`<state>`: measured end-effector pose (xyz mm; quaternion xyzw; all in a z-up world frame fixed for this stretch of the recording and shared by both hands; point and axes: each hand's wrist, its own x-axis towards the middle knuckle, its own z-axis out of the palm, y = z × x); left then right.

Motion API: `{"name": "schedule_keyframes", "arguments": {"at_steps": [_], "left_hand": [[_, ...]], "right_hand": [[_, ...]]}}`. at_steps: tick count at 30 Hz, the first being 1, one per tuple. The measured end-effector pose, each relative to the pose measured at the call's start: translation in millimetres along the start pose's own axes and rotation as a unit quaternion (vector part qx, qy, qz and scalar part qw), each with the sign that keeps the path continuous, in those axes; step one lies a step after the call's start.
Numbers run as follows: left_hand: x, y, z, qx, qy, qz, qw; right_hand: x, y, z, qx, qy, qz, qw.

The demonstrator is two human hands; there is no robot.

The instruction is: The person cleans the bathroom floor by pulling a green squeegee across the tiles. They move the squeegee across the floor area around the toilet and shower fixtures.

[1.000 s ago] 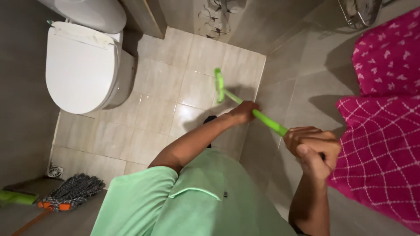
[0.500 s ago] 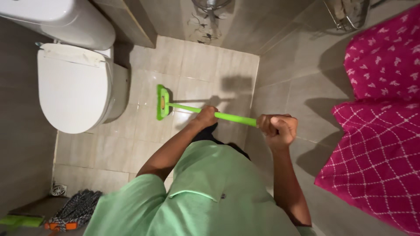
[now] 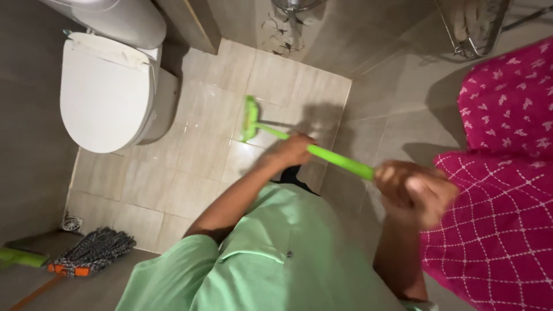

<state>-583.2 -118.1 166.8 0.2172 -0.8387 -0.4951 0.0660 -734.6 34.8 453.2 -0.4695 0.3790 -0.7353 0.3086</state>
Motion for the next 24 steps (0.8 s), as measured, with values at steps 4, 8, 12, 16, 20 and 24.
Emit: {"name": "schedule_keyframes", "arguments": {"at_steps": [4,8,12,16,20,24], "left_hand": [[-16,-90,0,0.059,0.001,-0.150,0.987],[-15,-158,27,0.125,0.037,-0.151,0.980],[37,-126,72,0.030,0.055,-0.097,0.993],[103,-64,95,0.071,-0.007,-0.014,0.997],[105,-4,76,-0.019,0.041,0.111,0.993],[66,25,41,-0.018,0.043,0.076,0.996]], "right_hand": [[-43,101,-21,-0.074,0.138,0.133,0.979],[-61,148,-31,-0.035,0.019,0.126,0.991],[-33,93,-44,-0.047,0.064,0.136,0.988],[10,17,-25,-0.216,-0.001,0.048,0.975],[19,-16,-11,-0.181,-0.033,-0.009,0.983],[34,-7,-33,0.003,-0.179,-0.137,0.974]]}}
